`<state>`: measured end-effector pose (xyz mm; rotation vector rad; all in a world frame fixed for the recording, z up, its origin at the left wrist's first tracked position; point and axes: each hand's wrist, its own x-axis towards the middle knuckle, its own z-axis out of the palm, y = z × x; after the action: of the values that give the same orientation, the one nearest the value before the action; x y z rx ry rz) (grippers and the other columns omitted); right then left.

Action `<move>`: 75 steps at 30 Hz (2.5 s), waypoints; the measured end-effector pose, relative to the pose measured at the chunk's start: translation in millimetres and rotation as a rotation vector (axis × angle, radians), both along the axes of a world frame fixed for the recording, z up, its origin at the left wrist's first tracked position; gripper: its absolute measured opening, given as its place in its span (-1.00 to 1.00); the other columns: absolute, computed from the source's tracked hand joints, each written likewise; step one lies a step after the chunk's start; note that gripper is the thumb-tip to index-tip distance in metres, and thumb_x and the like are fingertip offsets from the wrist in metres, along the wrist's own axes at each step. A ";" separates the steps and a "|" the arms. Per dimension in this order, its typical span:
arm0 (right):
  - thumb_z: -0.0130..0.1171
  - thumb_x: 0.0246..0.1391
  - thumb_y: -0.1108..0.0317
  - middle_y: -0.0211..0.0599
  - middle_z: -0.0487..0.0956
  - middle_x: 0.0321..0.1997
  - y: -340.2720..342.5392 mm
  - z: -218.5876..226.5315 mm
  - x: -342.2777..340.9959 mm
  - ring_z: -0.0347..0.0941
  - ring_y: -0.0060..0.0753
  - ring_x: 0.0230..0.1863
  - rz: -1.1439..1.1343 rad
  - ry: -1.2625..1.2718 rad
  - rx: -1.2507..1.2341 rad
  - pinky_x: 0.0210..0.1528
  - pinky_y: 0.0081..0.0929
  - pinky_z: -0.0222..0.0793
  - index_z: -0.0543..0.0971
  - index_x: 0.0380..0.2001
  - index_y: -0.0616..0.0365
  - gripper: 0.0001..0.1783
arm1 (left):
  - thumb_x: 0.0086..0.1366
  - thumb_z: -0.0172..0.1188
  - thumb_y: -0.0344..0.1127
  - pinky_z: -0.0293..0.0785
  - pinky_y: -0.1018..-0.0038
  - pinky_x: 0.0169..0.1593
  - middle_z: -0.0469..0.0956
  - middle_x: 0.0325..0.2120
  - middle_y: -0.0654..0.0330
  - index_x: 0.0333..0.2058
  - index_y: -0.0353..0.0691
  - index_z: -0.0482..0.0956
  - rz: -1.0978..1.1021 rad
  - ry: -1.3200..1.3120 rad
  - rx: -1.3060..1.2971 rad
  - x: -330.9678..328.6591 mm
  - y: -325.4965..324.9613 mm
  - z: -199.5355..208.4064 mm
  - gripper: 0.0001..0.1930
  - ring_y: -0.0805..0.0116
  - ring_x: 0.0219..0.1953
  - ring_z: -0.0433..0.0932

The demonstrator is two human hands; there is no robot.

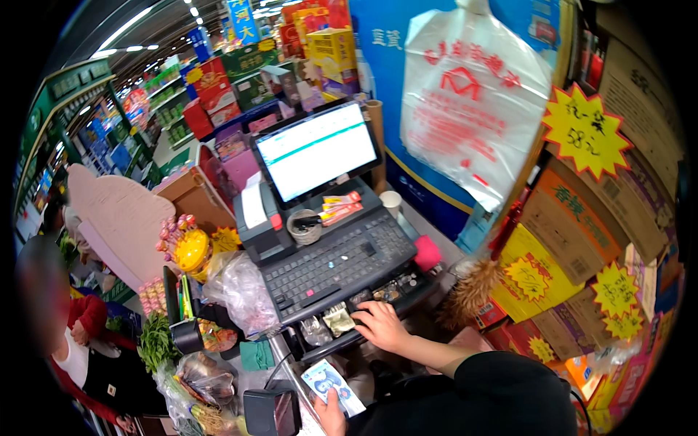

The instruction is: The person scans various grocery items including vegetables and packaged goods at a checkout counter, then bags them into plastic bags. They interact with customers, accept payment, and hand over the receipts and bags.

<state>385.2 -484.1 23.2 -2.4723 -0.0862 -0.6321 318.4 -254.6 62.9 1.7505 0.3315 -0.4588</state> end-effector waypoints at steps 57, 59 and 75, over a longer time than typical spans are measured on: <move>0.00 0.15 0.20 -0.26 0.59 -0.32 -72.6 -44.8 -169.8 0.49 -0.47 -0.39 0.569 1.287 0.504 -0.33 -0.51 0.38 0.51 -0.15 0.24 -0.66 | 0.25 0.04 -0.43 0.34 0.66 -0.40 0.55 -0.42 0.27 -0.25 -0.29 0.51 -0.520 -0.171 -0.315 68.0 -98.7 -48.3 -0.87 0.59 -0.50 0.43; 0.02 0.15 0.18 -0.15 0.59 -0.25 -59.7 -70.6 -176.2 0.51 -0.27 -0.23 0.454 1.066 0.446 -0.17 -0.43 0.36 0.53 -0.15 0.23 -0.65 | 0.26 0.05 -0.40 0.35 0.65 -0.39 0.55 -0.40 0.28 -0.25 -0.26 0.52 -0.493 -0.210 -0.319 49.9 -74.4 -56.3 -0.87 0.59 -0.49 0.43; 0.02 0.10 0.41 -0.34 0.51 -0.61 -87.0 -116.4 60.5 0.31 -0.65 -0.69 0.068 0.472 0.709 -0.67 -0.69 0.25 0.54 -0.42 0.29 -0.83 | 0.28 0.06 -0.29 0.35 0.64 -0.31 0.47 -0.52 0.33 -0.41 -0.29 0.47 0.233 -0.368 -0.401 -84.4 95.3 11.5 -0.82 0.62 -0.41 0.42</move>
<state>445.7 -571.1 -93.3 -1.8491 0.2041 -0.0116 234.0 -159.3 74.5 1.3494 0.1620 -0.0239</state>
